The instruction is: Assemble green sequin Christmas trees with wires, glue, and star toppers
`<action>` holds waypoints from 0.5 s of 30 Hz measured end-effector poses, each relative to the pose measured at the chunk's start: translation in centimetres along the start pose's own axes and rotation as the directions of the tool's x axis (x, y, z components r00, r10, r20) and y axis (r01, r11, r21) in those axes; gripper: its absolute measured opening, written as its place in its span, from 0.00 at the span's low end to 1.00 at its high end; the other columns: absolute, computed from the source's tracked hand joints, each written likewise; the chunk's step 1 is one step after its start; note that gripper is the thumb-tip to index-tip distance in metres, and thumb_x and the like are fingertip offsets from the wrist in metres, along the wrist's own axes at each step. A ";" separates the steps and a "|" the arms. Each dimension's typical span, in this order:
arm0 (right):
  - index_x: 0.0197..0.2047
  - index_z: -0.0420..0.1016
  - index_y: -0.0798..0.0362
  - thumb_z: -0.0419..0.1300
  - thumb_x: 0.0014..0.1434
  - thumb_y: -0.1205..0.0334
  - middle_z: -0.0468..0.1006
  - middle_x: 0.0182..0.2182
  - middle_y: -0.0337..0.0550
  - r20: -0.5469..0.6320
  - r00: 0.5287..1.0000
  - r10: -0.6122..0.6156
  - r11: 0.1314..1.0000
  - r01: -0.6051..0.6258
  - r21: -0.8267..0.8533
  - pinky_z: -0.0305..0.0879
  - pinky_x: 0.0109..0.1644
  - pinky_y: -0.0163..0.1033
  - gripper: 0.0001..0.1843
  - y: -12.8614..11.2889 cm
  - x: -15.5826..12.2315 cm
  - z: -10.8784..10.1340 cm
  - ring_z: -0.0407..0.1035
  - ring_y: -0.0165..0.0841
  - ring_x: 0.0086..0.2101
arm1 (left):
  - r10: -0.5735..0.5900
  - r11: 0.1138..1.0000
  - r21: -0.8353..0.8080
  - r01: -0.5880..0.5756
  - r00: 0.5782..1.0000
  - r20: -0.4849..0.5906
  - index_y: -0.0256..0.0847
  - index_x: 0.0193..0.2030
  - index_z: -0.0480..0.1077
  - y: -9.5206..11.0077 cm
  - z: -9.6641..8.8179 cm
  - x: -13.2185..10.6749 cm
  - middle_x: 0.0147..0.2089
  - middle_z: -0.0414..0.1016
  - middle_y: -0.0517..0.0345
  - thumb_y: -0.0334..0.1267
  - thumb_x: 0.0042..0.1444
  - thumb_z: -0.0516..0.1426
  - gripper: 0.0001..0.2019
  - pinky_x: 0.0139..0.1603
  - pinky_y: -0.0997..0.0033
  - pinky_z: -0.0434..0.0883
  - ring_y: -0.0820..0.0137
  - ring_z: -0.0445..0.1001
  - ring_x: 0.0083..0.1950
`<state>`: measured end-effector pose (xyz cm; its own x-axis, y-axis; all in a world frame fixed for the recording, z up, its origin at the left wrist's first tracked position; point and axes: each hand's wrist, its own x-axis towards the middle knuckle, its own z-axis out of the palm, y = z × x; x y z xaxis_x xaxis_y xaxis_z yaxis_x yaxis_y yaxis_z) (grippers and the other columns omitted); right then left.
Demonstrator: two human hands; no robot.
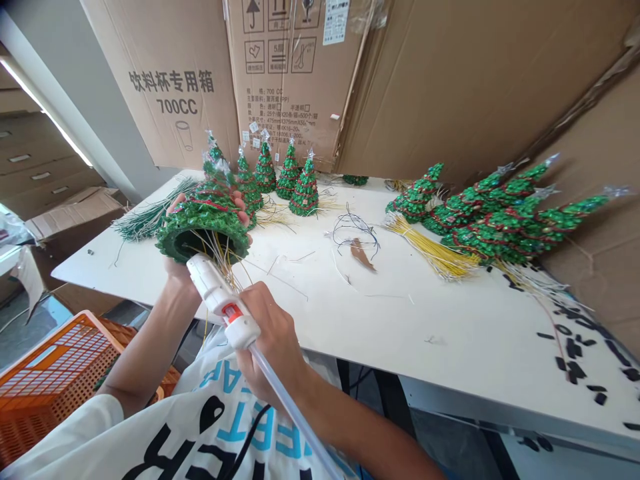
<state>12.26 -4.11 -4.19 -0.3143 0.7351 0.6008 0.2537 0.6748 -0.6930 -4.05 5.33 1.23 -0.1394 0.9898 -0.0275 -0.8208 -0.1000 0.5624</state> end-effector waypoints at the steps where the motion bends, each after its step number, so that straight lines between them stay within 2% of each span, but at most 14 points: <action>1: 0.50 0.69 0.43 0.54 0.75 0.67 0.75 0.42 0.42 -0.001 1.000 0.006 1.000 -0.006 0.002 0.72 0.40 0.42 0.08 -0.1 0.1 -0.1 0.75 0.39 0.40 | 0.005 1.000 -0.003 -0.005 1.000 0.000 0.50 0.58 0.82 0.0 -0.2 0.2 0.49 0.88 0.46 0.56 0.68 0.61 0.20 0.51 0.44 0.88 0.45 0.87 0.57; 5: 0.50 0.70 0.45 0.56 0.77 0.64 0.76 0.45 0.44 -0.003 0.999 0.033 0.998 -0.033 0.056 0.73 0.47 0.43 0.04 -0.8 0.5 -0.5 0.76 0.40 0.47 | 0.022 1.000 0.004 -0.022 1.000 -0.006 0.50 0.54 0.83 0.1 -0.7 0.9 0.48 0.88 0.47 0.56 0.67 0.61 0.18 0.50 0.46 0.88 0.45 0.87 0.57; 10: 0.50 0.73 0.46 0.56 0.79 0.59 0.76 0.47 0.44 -0.049 0.991 0.124 0.981 -0.115 0.157 0.73 0.50 0.45 0.05 -0.7 0.7 -0.6 0.74 0.39 0.47 | 0.019 0.998 -0.063 -0.018 1.000 0.016 0.47 0.53 0.83 0.8 -0.5 1.5 0.45 0.88 0.46 0.57 0.70 0.54 0.22 0.50 0.50 0.88 0.50 0.88 0.53; 12: 0.50 0.74 0.46 0.56 0.80 0.56 0.75 0.46 0.44 -0.099 0.979 0.177 0.966 -0.154 0.207 0.72 0.51 0.45 0.07 -0.4 0.5 -0.5 0.73 0.38 0.45 | 0.020 0.992 -0.121 -0.022 1.000 -0.017 0.43 0.53 0.82 1.3 -0.3 1.7 0.43 0.88 0.45 0.53 0.72 0.49 0.24 0.50 0.50 0.88 0.53 0.88 0.49; 15: 0.51 0.74 0.46 0.56 0.80 0.51 0.76 0.43 0.42 -0.165 0.944 0.285 0.929 -0.230 0.290 0.71 0.51 0.46 0.10 0.4 0.1 -0.2 0.73 0.38 0.43 | 0.027 0.988 -0.149 -0.046 0.992 -0.126 0.40 0.49 0.82 1.9 -0.4 2.2 0.37 0.86 0.48 0.48 0.74 0.45 0.25 0.50 0.52 0.87 0.57 0.87 0.42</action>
<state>12.51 -3.75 -4.26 -0.0740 0.8970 0.4357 0.0429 0.4394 -0.8973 -6.18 7.26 1.91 -0.2305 0.9661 -0.1161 -0.8868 -0.1594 0.4338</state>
